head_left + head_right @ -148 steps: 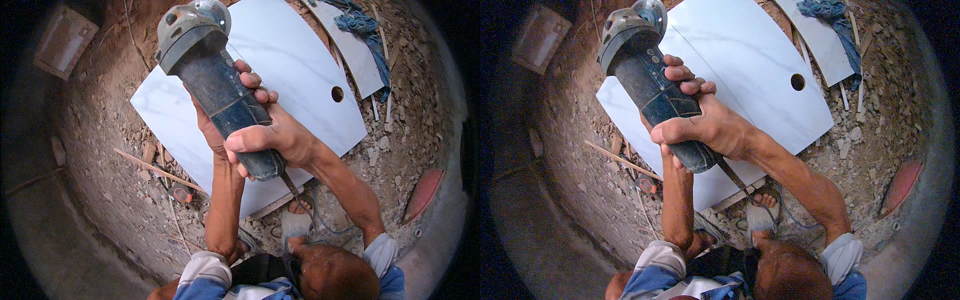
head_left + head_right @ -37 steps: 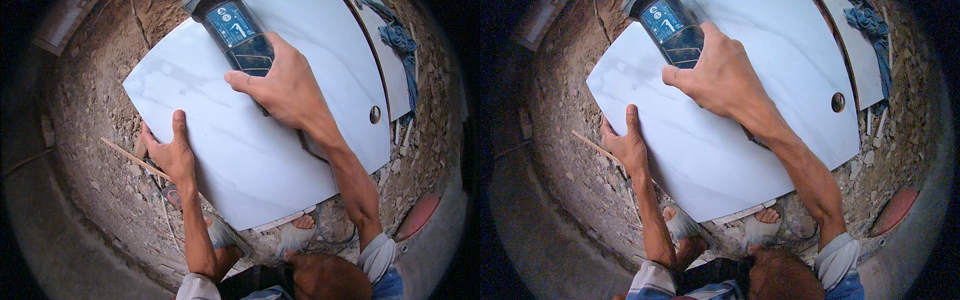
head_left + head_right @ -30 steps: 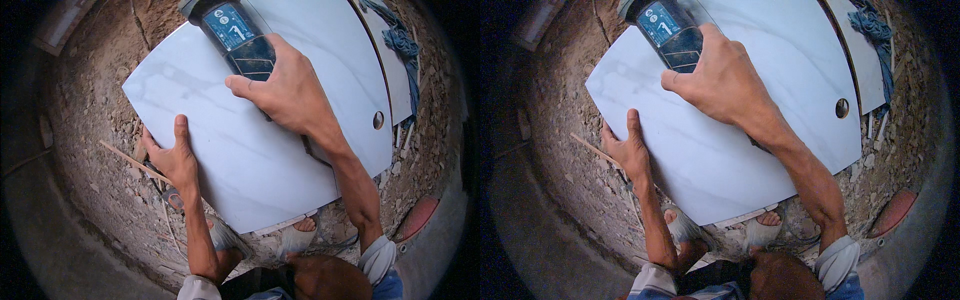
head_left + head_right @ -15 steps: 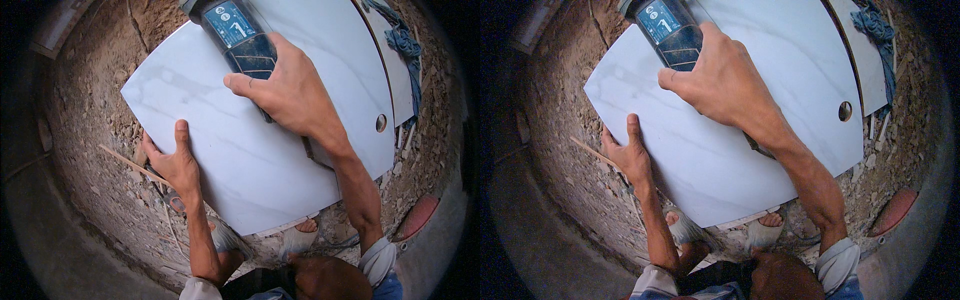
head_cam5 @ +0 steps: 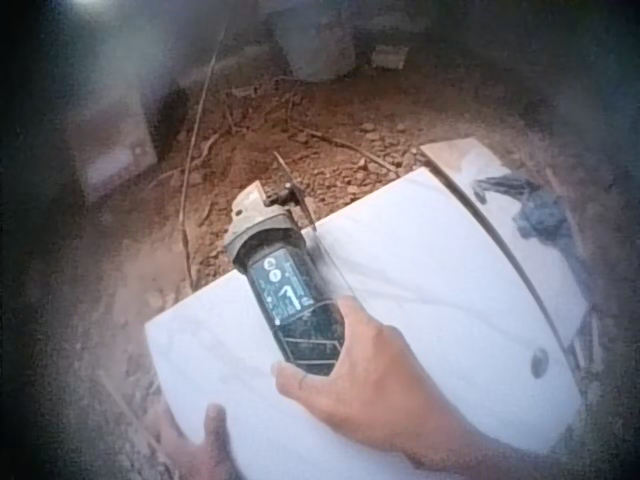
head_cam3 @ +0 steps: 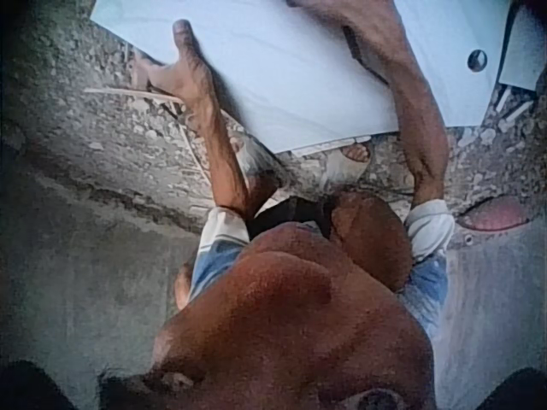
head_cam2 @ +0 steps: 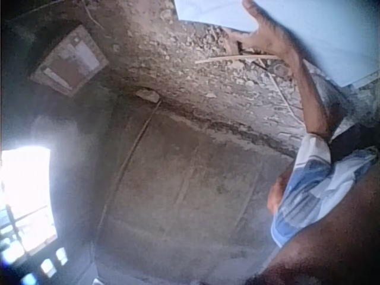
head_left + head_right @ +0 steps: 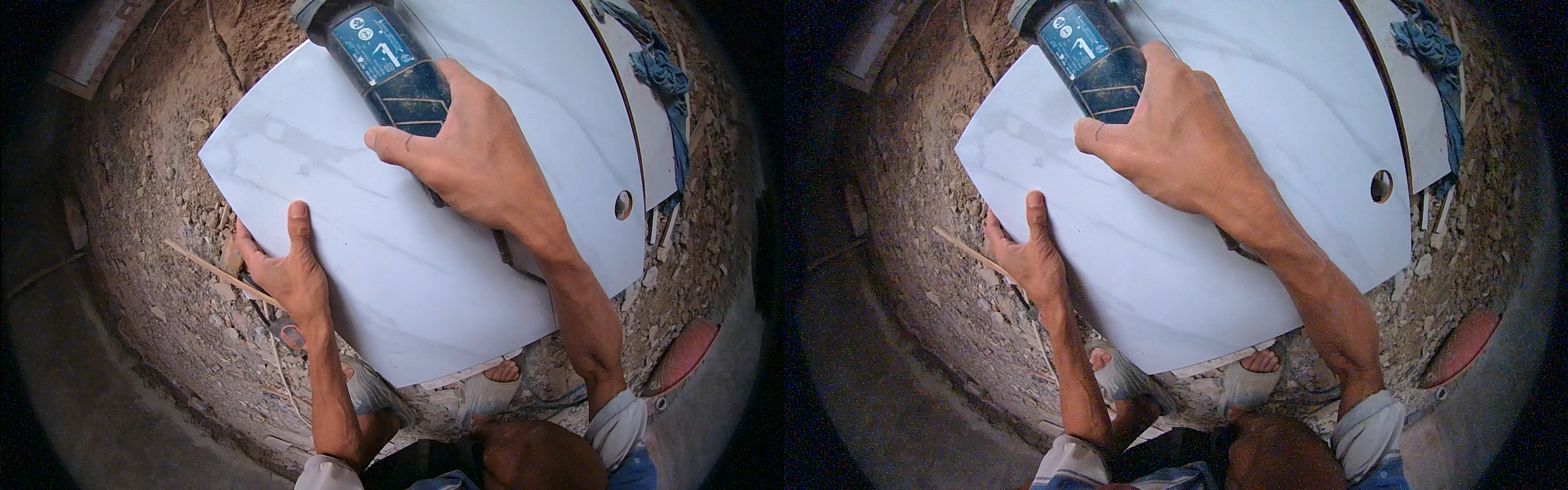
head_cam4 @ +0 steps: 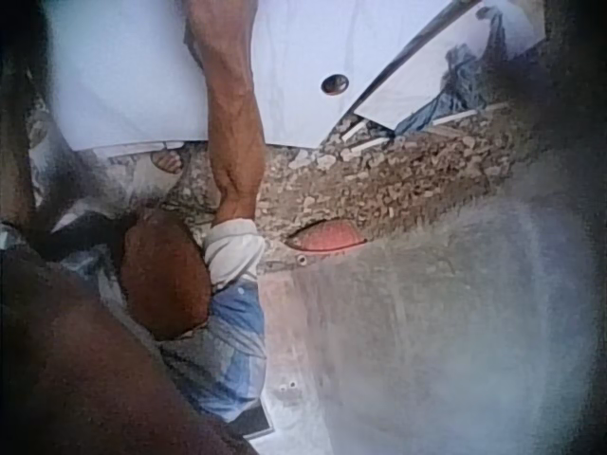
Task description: The person uses an angle grinder to cut a line through a large tile, then snaps the pieces apart and picks up the cut sections.
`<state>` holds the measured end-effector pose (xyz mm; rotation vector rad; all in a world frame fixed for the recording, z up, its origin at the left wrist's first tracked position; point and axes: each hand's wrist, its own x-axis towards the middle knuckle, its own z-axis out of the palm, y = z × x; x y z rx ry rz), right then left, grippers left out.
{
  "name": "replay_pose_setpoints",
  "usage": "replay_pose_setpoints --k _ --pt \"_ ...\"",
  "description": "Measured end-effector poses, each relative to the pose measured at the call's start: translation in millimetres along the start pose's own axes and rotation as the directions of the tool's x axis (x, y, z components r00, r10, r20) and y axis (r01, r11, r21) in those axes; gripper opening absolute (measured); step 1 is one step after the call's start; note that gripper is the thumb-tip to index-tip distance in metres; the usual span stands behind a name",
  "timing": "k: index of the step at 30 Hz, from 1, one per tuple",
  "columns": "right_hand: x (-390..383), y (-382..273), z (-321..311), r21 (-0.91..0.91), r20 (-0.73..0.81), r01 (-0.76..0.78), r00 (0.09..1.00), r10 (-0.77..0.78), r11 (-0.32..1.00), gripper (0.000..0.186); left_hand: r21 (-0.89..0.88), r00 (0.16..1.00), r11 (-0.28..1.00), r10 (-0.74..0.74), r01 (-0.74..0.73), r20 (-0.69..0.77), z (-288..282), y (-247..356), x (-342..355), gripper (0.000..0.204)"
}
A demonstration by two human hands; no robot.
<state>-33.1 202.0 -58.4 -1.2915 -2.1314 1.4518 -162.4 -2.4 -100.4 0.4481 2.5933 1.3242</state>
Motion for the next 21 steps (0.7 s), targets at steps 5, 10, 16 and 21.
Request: replay_pose_setpoints --k 5,10,16,21 --pt "0.4 -1.1 0.3 -0.007 0.013 -0.017 1.0 0.017 1.0 0.063 0.045 1.0 0.999 -0.016 0.016 0.0 -1.1 0.7 0.1 0.083" --pt "1.1 1.5 -0.5 -0.025 0.018 -0.013 1.0 0.013 1.0 0.063 0.04 1.0 0.999 -0.016 0.016 0.004 -0.3 2.6 -0.2 0.084" --pt "1.8 2.0 2.1 -0.025 0.023 0.004 1.0 -0.003 1.0 0.062 0.028 1.0 0.999 -0.022 0.022 0.001 -0.8 -0.5 0.1 0.085" --pt "1.5 1.8 0.3 -0.018 0.024 -0.018 1.0 0.019 1.0 0.062 -0.017 0.998 0.998 -0.063 0.063 0.024 -1.1 0.3 1.2 0.085"
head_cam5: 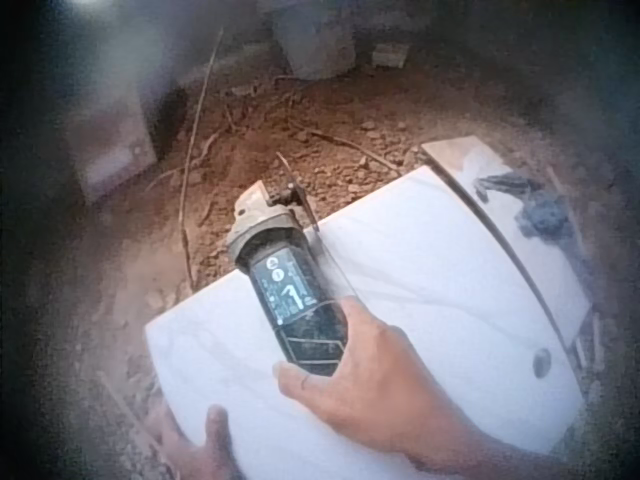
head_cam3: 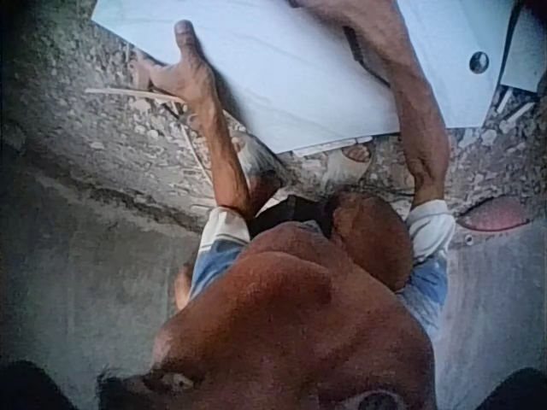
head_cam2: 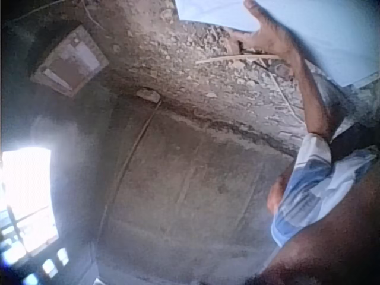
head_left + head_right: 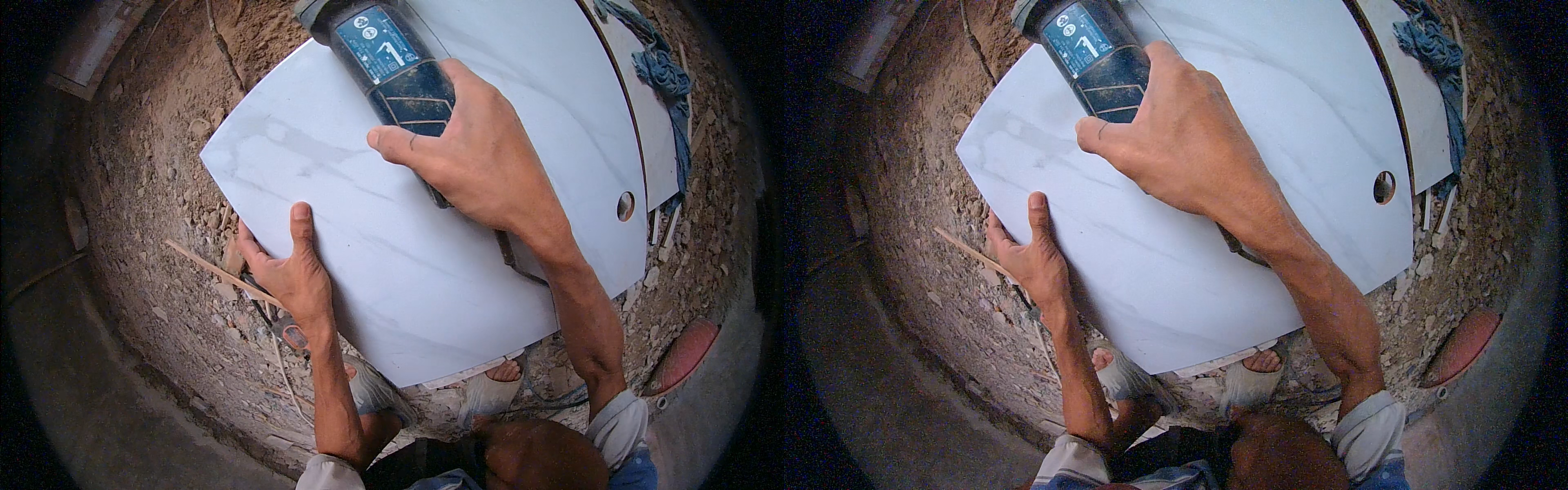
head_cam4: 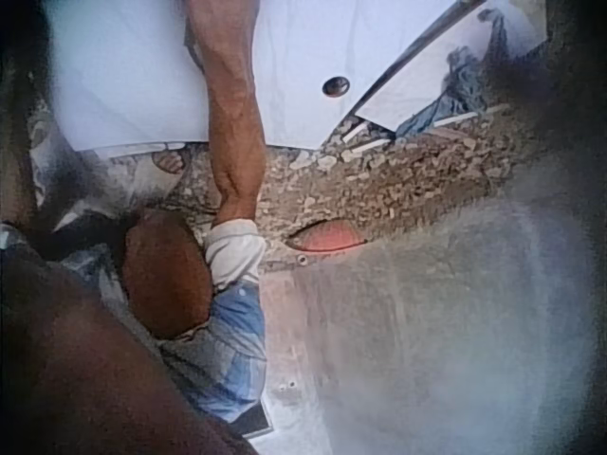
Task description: The person uses an angle grinder to cut a line through a large tile, then snaps the pieces apart and picks up the cut sections.
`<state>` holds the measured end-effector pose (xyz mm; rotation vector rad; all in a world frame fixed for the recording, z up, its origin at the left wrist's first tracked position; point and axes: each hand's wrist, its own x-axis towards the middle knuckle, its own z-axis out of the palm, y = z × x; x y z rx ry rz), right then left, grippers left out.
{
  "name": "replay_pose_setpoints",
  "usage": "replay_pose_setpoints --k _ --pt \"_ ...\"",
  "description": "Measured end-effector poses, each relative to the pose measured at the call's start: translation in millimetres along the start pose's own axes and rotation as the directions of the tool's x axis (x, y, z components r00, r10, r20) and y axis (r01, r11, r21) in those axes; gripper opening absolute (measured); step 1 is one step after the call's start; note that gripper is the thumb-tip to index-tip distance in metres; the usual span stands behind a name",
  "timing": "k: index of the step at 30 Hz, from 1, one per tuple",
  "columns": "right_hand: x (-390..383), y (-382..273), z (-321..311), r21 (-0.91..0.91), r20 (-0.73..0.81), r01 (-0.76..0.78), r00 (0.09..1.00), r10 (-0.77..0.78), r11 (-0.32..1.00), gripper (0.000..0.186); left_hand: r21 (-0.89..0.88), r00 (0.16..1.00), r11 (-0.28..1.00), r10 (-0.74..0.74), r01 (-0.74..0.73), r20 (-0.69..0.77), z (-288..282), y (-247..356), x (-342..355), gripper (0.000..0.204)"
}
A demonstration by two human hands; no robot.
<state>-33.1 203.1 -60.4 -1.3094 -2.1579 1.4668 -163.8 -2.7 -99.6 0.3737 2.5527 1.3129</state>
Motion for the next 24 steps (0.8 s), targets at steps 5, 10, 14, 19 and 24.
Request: replay_pose_setpoints --k 5,10,14,19,24 --pt "0.7 0.3 0.0 -0.003 -0.019 0.029 0.999 -0.029 1.0 0.061 -0.017 1.0 1.0 -0.002 0.002 0.001 0.3 3.3 -0.2 0.085" --pt "1.0 -1.0 -1.9 -0.011 -0.021 0.033 0.999 -0.033 0.999 0.06 -0.011 1.0 1.0 0.006 -0.005 0.005 1.0 2.7 0.0 0.085" --pt "2.0 1.0 0.7 0.0 -0.017 0.042 0.999 -0.042 0.999 0.061 -0.011 1.0 1.0 -0.009 0.009 0.006 -0.6 0.8 0.1 0.086" --pt "2.0 0.7 -0.1 -0.015 -0.007 0.021 1.0 -0.021 1.0 0.061 -0.01 1.0 1.0 0.0 0.0 0.008 0.7 3.2 -0.5 0.086" --pt "1.4 1.7 1.7 -0.009 -0.022 0.039 0.999 -0.039 0.999 0.061 0.028 0.998 0.998 0.06 -0.059 -0.028 1.3 -2.2 0.1 0.081"
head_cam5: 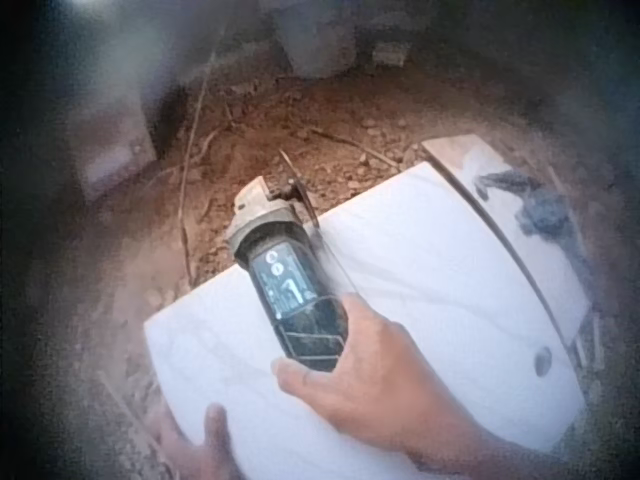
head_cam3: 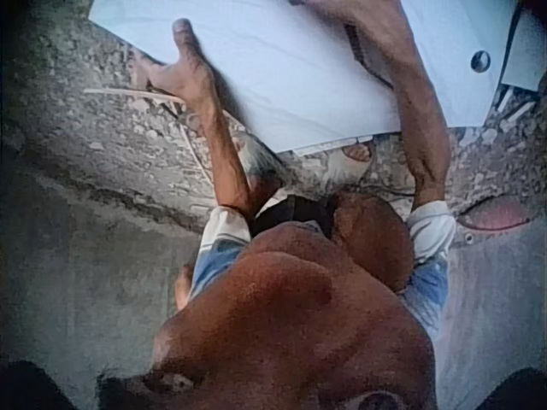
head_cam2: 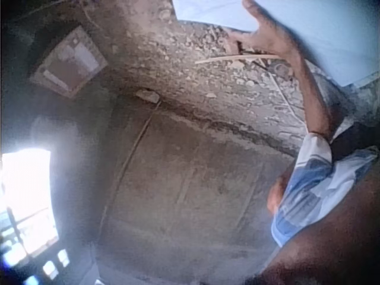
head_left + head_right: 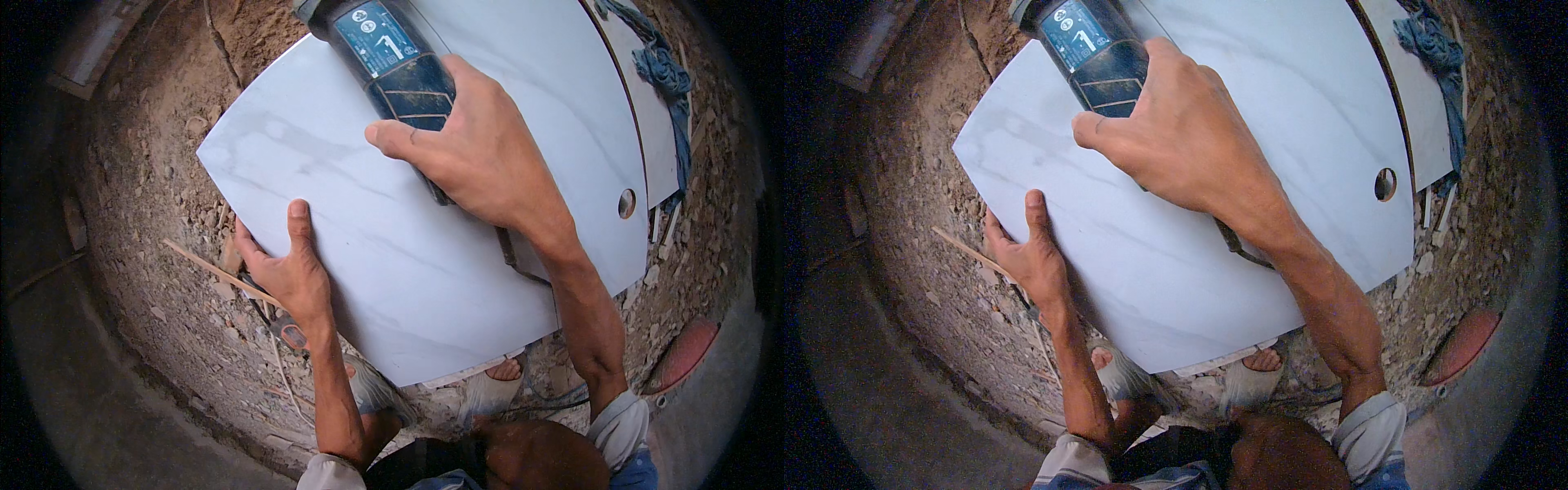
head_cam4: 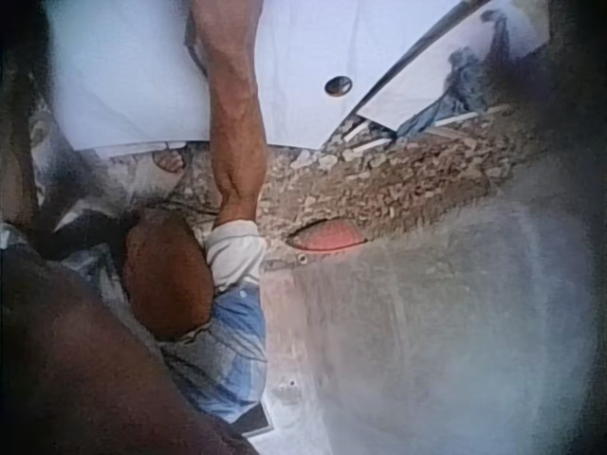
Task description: The person uses an angle grinder to cut a line through a large tile, then snaps the pieces apart and picks up the cut sections.
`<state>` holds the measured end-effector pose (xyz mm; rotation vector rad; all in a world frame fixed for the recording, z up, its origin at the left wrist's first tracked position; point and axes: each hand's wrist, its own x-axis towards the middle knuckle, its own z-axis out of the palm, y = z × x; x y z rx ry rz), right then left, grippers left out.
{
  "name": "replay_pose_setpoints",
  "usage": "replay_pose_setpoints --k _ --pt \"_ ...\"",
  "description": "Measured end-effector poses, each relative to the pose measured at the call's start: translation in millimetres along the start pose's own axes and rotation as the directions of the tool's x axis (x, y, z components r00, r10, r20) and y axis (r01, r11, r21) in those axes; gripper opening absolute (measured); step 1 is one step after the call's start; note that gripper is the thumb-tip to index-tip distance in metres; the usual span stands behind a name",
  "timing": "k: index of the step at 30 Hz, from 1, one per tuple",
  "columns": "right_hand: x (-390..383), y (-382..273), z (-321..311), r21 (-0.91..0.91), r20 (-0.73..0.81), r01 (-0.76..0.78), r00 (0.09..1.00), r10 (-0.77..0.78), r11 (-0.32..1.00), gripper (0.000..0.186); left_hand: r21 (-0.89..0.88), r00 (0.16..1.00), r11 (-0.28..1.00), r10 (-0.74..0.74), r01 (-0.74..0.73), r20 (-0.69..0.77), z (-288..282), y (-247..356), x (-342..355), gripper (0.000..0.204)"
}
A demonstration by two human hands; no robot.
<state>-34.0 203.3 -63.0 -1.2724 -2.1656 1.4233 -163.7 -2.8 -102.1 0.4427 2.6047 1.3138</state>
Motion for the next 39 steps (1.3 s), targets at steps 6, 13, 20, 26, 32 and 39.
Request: replay_pose_setpoints --k 6,13,20,26,32,39 --pt "-1.2 0.5 -2.8 0.035 0.017 -0.01 1.0 0.01 0.999 0.062 -0.031 1.0 1.0 -0.004 0.004 0.006 2.2 -0.3 0.2 0.082" --pt "-6.4 -1.7 -3.4 0.022 0.032 -0.031 0.999 0.03 0.999 0.063 -0.009 1.0 1.0 -0.011 0.011 -0.005 0.1 -1.6 0.9 0.081" --pt "-9.4 -1.6 -6.6 0.01 0.026 -0.021 0.999 0.021 1.0 0.062 -0.016 1.0 1.0 0.015 -0.015 -0.001 2.4 -2.9 1.0 0.079" --pt "-14.1 0.0 -4.6 0.03 0.018 -0.005 1.0 0.004 1.0 0.061 -0.022 1.0 1.0 0.012 -0.012 -0.008 1.9 -2.9 0.6 0.078" --pt "-18.5 0.9 -6.7 0.02 0.012 -0.01 1.0 0.01 1.0 0.062 -0.039 1.0 0.999 -0.001 0.0 -0.013 3.5 -7.4 1.3 0.078" --pt "-22.2 0.1 -8.2 0.033 0.025 -0.025 0.999 0.024 0.999 0.062 -0.071 0.999 0.997 -0.037 0.039 0.031 0.1 -9.4 3.4 0.087"
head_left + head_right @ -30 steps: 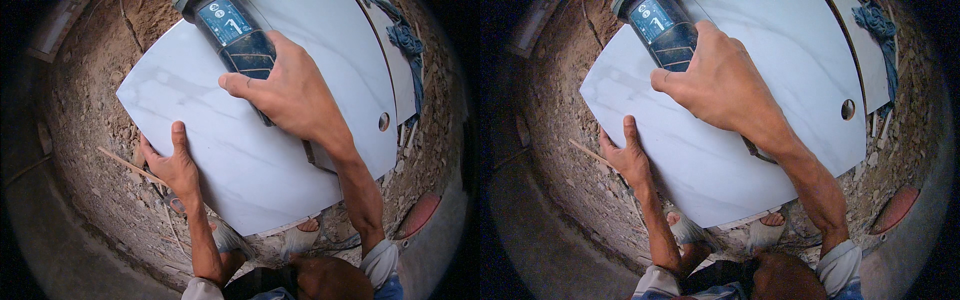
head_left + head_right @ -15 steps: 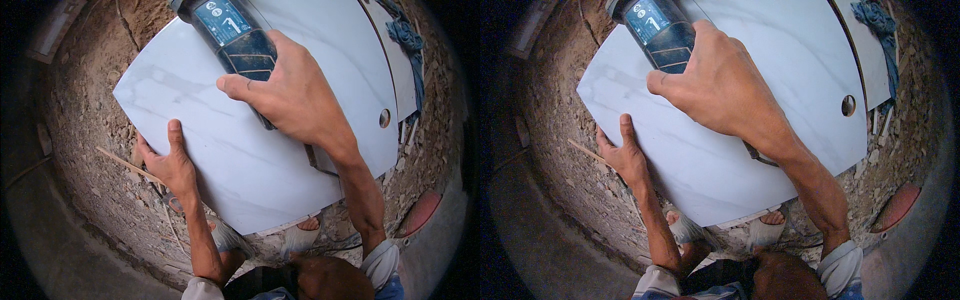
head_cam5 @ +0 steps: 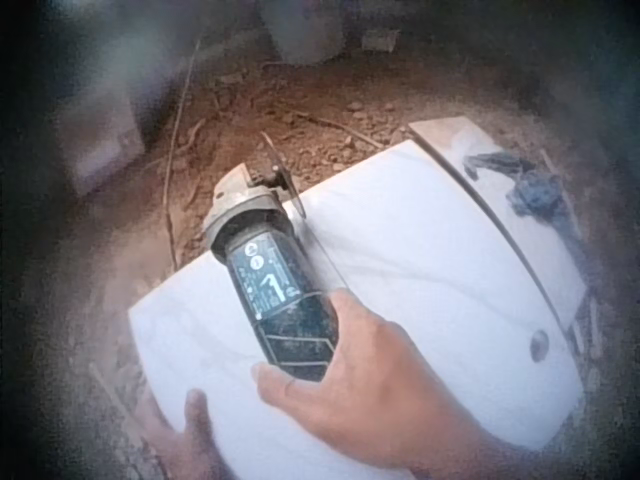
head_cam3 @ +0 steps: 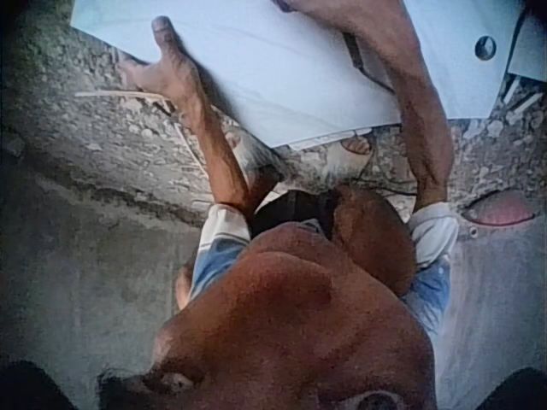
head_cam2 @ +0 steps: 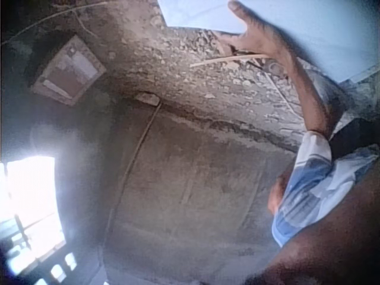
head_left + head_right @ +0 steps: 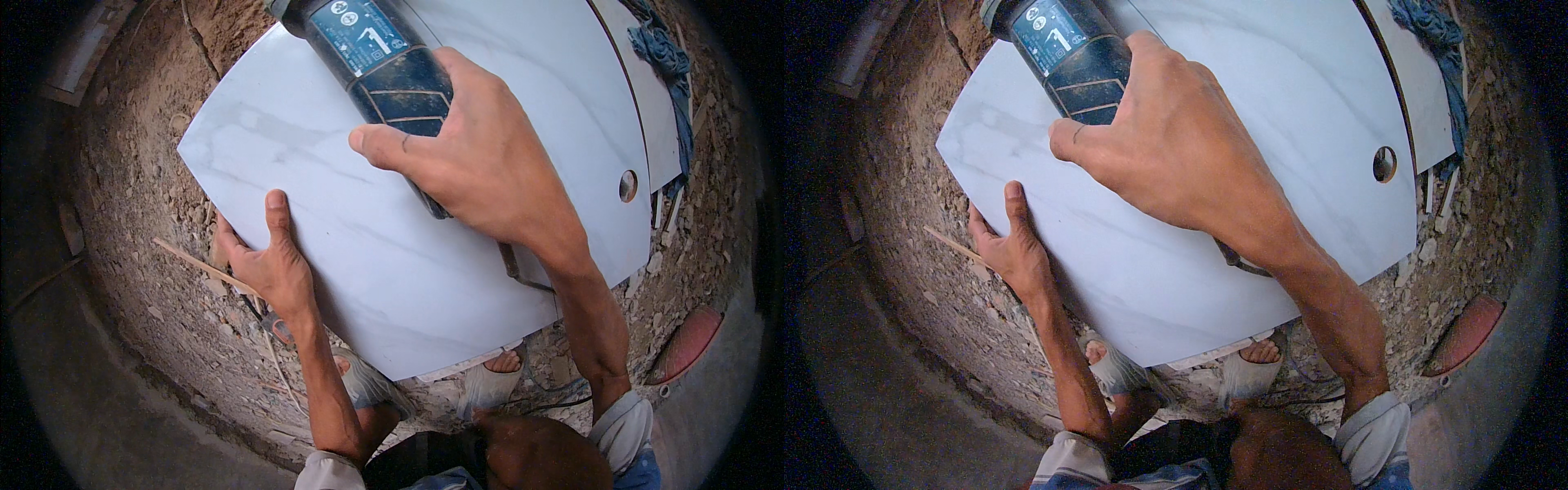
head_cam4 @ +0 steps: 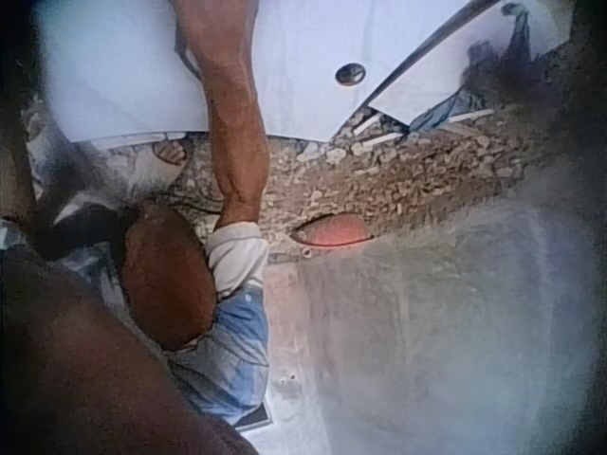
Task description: The person uses an angle grinder to cut a line through a large tile, then snaps the pieces apart and picks up the cut sections.
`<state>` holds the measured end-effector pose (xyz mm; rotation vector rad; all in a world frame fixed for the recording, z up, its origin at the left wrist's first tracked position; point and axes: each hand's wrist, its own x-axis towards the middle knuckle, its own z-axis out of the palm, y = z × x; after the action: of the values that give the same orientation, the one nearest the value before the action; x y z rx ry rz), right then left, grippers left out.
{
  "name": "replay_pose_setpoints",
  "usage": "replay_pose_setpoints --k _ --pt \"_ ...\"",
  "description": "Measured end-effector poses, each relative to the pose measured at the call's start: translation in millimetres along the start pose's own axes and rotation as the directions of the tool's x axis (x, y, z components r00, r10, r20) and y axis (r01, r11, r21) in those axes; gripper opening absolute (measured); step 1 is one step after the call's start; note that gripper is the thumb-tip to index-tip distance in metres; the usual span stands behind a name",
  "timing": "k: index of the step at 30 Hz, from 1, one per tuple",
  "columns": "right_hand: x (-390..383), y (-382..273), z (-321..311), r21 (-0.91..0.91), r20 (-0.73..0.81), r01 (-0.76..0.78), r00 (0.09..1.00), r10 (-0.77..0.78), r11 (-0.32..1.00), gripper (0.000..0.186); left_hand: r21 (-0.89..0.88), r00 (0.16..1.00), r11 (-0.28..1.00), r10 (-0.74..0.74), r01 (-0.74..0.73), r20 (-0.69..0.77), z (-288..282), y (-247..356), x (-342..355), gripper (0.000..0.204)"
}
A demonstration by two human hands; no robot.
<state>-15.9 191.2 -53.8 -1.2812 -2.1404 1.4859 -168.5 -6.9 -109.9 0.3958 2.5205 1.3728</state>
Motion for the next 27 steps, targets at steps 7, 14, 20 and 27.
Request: replay_pose_setpoints --k 7,14,20,27 --pt "-4.7 2.6 -0.3 -0.028 -0.017 0.023 1.0 -0.023 0.999 0.06 0.035 0.997 0.997 0.065 -0.064 -0.031 2.3 -1.5 -0.9 0.075" --pt "-8.8 1.8 0.8 -0.062 -0.016 0.011 1.0 -0.012 0.998 0.058 0.0 0.999 1.0 0.03 -0.03 -0.02 2.0 -4.0 -0.8 0.076" --pt "-15.0 4.0 -3.5 -0.051 -0.007 -0.014 1.0 0.013 0.999 0.056 0.027 0.997 0.997 0.079 -0.079 -0.025 4.0 -4.7 -0.8 0.07" --pt "-20.6 -0.8 -8.3 -0.009 0.038 -0.065 0.997 0.065 0.998 0.056 0.067 0.997 0.996 0.064 -0.061 -0.037 2.5 -3.2 -1.6 0.075"
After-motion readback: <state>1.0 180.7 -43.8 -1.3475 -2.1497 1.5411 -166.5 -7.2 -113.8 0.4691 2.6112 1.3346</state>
